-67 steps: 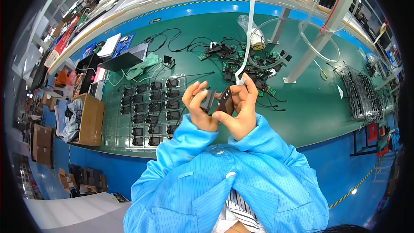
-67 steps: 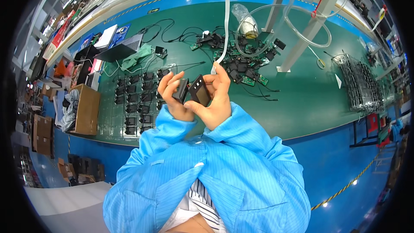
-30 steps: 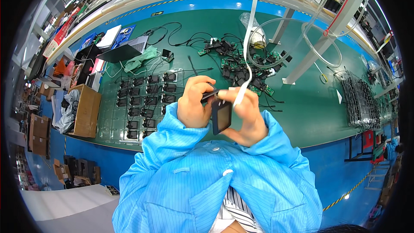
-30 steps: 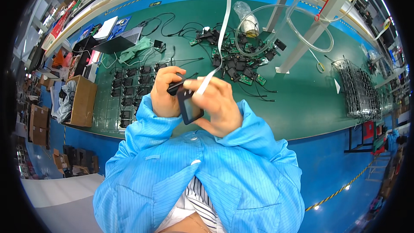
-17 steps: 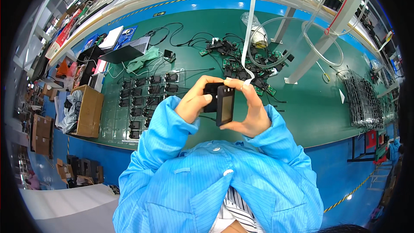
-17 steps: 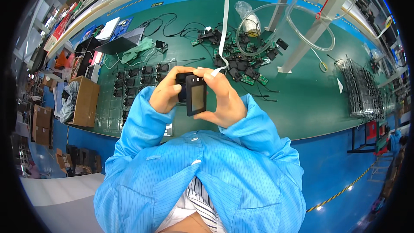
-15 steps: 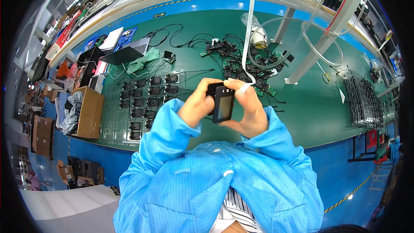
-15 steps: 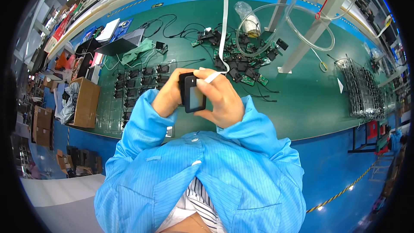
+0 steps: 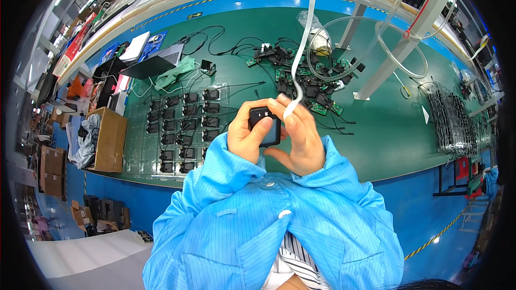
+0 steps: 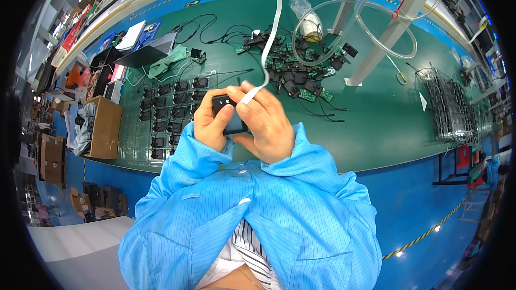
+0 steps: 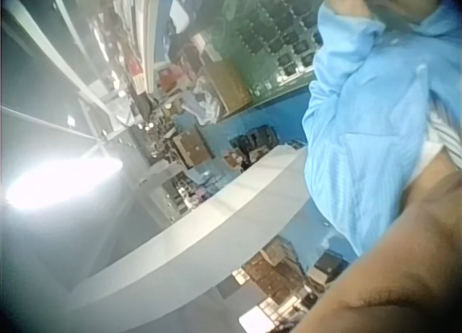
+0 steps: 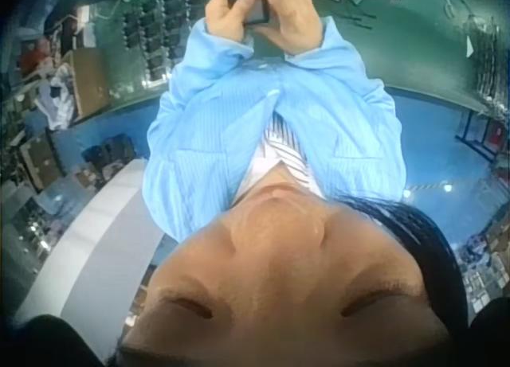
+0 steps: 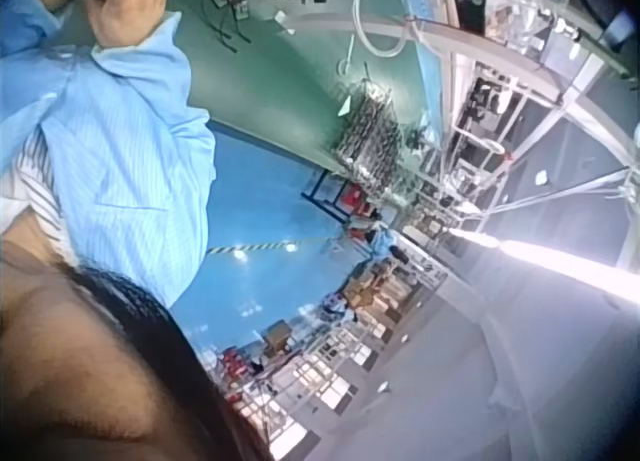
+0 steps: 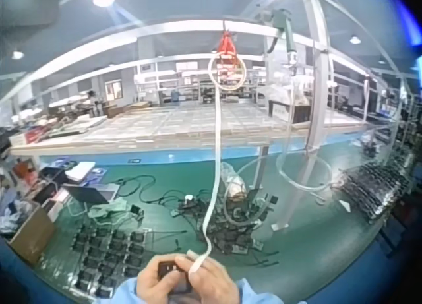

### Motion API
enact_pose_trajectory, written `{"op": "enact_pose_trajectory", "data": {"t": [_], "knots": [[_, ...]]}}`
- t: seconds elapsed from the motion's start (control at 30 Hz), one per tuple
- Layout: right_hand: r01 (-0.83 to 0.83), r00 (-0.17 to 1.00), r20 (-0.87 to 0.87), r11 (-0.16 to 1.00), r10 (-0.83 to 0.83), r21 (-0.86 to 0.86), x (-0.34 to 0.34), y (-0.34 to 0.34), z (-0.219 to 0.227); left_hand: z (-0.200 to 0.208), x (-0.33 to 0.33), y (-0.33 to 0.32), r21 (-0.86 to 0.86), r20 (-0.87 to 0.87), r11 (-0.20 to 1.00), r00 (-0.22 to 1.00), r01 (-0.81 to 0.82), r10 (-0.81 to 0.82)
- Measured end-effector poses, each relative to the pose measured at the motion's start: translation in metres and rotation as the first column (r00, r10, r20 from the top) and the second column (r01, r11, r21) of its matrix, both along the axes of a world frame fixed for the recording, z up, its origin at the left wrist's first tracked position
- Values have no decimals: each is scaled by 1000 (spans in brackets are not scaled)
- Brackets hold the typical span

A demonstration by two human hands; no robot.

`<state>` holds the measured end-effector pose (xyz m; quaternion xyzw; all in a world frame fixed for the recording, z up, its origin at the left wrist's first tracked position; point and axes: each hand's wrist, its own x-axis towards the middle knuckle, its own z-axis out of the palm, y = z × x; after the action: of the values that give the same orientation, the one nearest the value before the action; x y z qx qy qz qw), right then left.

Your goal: Assemble electronic devices by placing PCBs into plastic housings and snapping on the outer shells.

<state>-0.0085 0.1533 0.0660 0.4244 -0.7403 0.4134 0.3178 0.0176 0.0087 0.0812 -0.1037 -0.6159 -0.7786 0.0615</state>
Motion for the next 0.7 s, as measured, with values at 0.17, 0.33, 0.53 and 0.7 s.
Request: {"op": "enact_pose_trajectory", "data": {"t": [0.17, 0.33, 0.53, 0.7], "knots": [[-101, 992, 60, 981, 112, -167, 2, -6, -8, 6, 5, -2, 158, 70, 983, 992, 95, -107], [50, 997, 63, 992, -44, -112, 8, -7, -15, 7, 8, -3, -102, -91, 992, 992, 72, -82], [-47, 990, 125, 989, 65, -142, 8, 1, -21, -13, -1, -13, -142, -144, 986, 983, 92, -112], [-133, 870, 305, 780, 388, -612, 7, 6, -10, -17, -3, -14, -223, -303, 970, 940, 92, -159]]}}
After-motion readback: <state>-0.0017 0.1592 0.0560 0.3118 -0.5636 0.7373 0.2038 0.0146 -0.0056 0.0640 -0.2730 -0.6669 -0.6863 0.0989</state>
